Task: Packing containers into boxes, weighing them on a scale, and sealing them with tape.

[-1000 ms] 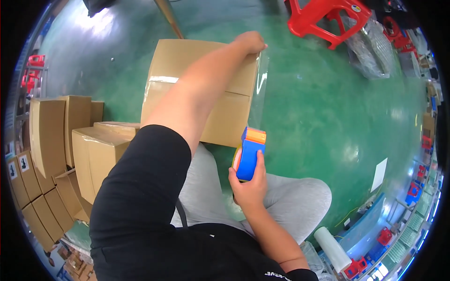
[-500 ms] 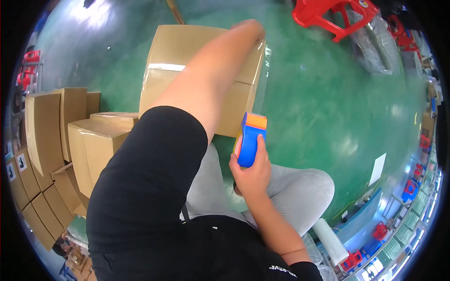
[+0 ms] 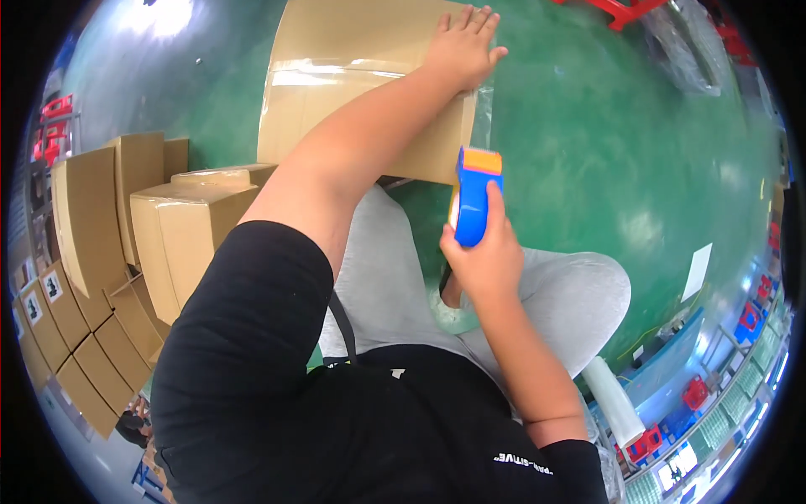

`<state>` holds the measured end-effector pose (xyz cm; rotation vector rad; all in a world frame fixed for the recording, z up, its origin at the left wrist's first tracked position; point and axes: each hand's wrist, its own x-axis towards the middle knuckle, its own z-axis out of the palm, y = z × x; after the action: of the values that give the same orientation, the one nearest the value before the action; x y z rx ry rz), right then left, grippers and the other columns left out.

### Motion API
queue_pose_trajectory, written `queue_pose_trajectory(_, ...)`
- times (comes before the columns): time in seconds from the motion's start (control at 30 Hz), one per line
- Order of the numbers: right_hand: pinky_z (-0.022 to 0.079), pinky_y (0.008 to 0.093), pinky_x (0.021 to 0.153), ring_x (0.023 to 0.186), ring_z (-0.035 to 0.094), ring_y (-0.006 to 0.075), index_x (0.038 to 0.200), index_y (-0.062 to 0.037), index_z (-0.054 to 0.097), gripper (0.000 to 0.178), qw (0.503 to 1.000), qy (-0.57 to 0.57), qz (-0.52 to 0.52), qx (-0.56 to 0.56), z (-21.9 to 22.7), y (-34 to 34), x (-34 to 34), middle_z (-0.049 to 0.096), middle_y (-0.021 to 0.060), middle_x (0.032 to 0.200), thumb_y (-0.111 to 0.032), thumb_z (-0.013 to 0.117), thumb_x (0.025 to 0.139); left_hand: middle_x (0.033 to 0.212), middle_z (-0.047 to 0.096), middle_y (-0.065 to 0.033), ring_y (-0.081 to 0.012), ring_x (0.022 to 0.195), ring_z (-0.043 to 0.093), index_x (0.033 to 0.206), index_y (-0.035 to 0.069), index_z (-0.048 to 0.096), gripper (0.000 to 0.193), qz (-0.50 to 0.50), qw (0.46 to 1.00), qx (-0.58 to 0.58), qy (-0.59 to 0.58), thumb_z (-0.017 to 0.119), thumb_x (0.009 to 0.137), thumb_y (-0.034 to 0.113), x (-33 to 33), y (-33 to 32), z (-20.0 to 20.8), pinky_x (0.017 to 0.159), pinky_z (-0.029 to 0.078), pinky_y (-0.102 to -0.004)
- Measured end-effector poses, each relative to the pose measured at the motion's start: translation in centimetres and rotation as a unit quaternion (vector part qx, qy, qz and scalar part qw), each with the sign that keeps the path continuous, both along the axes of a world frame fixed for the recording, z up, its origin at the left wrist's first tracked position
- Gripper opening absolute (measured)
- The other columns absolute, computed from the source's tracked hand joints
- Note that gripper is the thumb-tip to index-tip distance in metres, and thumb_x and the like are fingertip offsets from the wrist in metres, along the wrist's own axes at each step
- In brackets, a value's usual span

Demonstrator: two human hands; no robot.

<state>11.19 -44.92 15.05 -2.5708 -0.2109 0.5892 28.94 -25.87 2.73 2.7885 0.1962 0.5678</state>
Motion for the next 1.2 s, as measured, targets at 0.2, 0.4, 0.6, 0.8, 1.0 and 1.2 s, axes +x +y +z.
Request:
queue_pose_trajectory(0.2,0.051,0.0434,0.070,0.082,0.063,0.0363,0.129,-0.0084,0.040,0.070,0.998,0.040,0.056,-0.005,0.3,-4.7,-5.3,0.062,0.0221,0.096,-0.028,0.067,0.068,0.137,0.038,-0.0178,-0.0319,0.125,0.038,0.131,-0.003,0.036,0.061,-0.030,0.996,-0.039,0.077,0.048,0.086,0.037,-0.5,0.0,4.1,0.102,0.030,-0.0460)
queue_pose_trajectory(0.4,0.050,0.0432,0.070,0.079,0.063,0.0369,0.119,-0.0055,0.050,0.060,0.996,0.063,0.043,-0.038,-2.4,-0.4,0.2,0.064,0.0211,0.083,-0.032,0.064,0.068,0.112,0.056,-0.0124,-0.0312,0.105,0.051,0.104,0.005,0.056,0.027,-0.094,0.976,-0.129,-0.149,0.053,0.084,0.021,-2.3,0.2,0.8,0.090,0.038,-0.0420)
queue_pose_trajectory(0.6,0.050,0.0416,0.074,0.087,0.062,0.0333,0.117,-0.0048,0.050,0.063,0.985,0.126,0.012,-0.113,-9.6,-4.2,3.1,0.064,0.0195,0.087,-0.033,0.065,0.064,0.099,0.056,-0.0103,-0.0292,0.108,0.050,0.093,0.007,0.057,0.032,-0.462,0.885,-0.020,0.056,0.059,0.077,0.035,-11.1,-1.2,2.7,0.098,0.034,-0.0464)
queue_pose_trajectory(0.8,0.049,0.0405,0.077,0.086,0.062,0.0351,0.106,-0.0043,0.058,0.053,0.980,0.140,0.067,-0.123,-2.4,-4.2,4.7,0.064,0.0201,0.090,-0.034,0.067,0.063,0.100,0.058,-0.0078,-0.0317,0.121,0.038,0.091,0.008,0.063,0.030,-0.344,0.918,0.089,0.177,0.061,0.071,0.030,-13.8,-4.5,2.9,0.107,0.021,-0.0505)
queue_pose_trajectory(1.0,0.049,0.0340,0.076,0.084,0.064,0.0286,0.119,-0.0068,0.053,0.055,0.999,0.029,0.039,-0.022,2.4,-8.7,8.8,0.065,0.0183,0.093,-0.025,0.064,0.068,0.126,0.048,-0.0107,-0.0295,0.126,0.034,0.121,0.008,0.050,0.052,-0.169,0.966,-0.076,0.179,0.060,0.070,0.013,-11.7,-6.8,1.4,0.107,0.022,-0.0497)
queue_pose_trajectory(1.2,0.049,0.0291,0.075,0.081,0.062,0.0175,0.122,-0.0067,0.052,0.057,0.991,-0.021,-0.076,0.105,0.7,-9.1,10.5,0.063,0.0137,0.097,-0.015,0.066,0.068,0.133,0.042,-0.0113,-0.0341,0.119,0.042,0.125,0.012,0.047,0.056,0.063,0.998,-0.028,0.002,0.058,0.069,0.011,3.0,0.9,-0.6,0.098,0.031,-0.0514)
